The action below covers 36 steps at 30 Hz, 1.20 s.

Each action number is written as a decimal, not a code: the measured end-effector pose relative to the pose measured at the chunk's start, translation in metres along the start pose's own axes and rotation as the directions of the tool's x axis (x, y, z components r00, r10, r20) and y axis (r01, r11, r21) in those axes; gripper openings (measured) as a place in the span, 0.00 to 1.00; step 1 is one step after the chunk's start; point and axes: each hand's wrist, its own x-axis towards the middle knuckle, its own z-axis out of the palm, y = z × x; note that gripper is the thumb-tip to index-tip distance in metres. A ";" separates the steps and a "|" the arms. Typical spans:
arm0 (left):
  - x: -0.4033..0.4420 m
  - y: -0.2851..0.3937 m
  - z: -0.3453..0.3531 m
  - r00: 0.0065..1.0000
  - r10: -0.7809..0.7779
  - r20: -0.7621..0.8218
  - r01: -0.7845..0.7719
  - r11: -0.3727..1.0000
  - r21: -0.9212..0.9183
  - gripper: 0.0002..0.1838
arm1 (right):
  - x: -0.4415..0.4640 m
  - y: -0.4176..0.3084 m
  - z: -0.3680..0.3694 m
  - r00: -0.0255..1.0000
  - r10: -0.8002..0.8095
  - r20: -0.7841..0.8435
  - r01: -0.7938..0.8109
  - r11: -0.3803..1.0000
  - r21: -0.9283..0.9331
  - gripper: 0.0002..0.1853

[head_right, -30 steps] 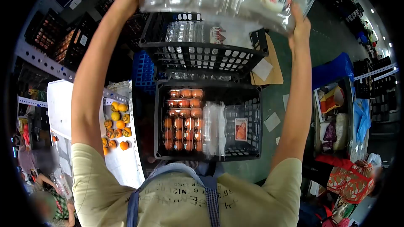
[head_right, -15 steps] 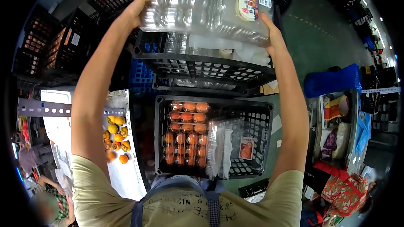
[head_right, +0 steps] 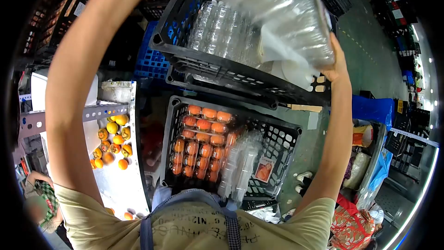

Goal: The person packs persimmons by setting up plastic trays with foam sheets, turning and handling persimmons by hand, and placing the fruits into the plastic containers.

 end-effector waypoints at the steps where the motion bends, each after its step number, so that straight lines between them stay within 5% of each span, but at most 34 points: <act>1: 0.014 -0.024 -0.021 0.994 -0.082 0.069 0.090 0.989 -0.116 0.21 | 0.001 0.007 -0.001 0.994 0.043 -0.097 -0.044 0.999 -0.005 0.29; 2: 0.027 -0.055 -0.037 0.977 -0.156 0.146 0.187 0.957 -0.224 0.26 | 0.001 0.010 0.000 0.993 0.063 -0.101 -0.069 0.996 -0.052 0.29; 3: 0.025 -0.088 -0.023 0.987 -0.130 -0.089 0.132 0.991 0.012 0.33 | 0.000 0.015 0.005 0.991 0.084 -0.107 -0.095 0.991 -0.098 0.29; 13: 0.085 -0.179 -0.048 0.772 -0.608 -0.186 0.635 0.722 0.275 0.48 | 0.038 0.042 -0.007 0.957 0.288 -0.035 -0.287 0.922 -0.261 0.34; 16: 0.088 -0.184 -0.050 0.839 -0.448 -0.310 0.544 0.721 0.429 0.43 | 0.052 0.053 -0.011 0.966 0.257 0.003 -0.245 0.923 -0.298 0.34; 18: 0.089 -0.180 -0.043 0.881 -0.436 -0.183 0.418 0.536 0.733 0.31 | 0.056 0.061 -0.010 0.975 0.211 -0.064 -0.220 0.908 -0.358 0.34; 21: 0.077 -0.181 0.004 0.779 -0.149 -0.609 0.621 0.317 0.717 0.28 | 0.068 0.061 -0.018 0.975 0.199 -0.096 -0.219 0.923 -0.317 0.34; 24: 0.064 -0.187 0.010 0.903 0.156 -0.401 0.416 -0.076 0.906 0.35 | 0.055 0.058 -0.006 0.980 0.167 -0.111 -0.196 0.917 -0.348 0.35; 27: 0.064 -0.160 0.039 0.990 -0.003 -0.144 0.128 -0.448 0.885 0.38 | 0.062 0.059 -0.012 0.978 0.182 -0.105 -0.208 0.911 -0.356 0.34; 30: 0.081 -0.153 0.055 1.000 -0.010 0.010 -0.008 0.209 0.978 0.44 | 0.055 0.057 -0.002 0.992 0.125 -0.025 -0.127 0.969 -0.212 0.33; 35: 0.082 -0.171 0.094 0.994 0.093 0.060 -0.041 -0.193 0.980 0.61 | 0.034 0.035 0.009 0.992 0.099 -0.074 -0.114 0.963 -0.242 0.39; 36: 0.085 -0.171 0.089 0.992 0.106 0.072 -0.053 -0.167 0.984 0.60 | 0.034 0.034 0.009 0.993 0.088 -0.073 -0.102 0.970 -0.220 0.38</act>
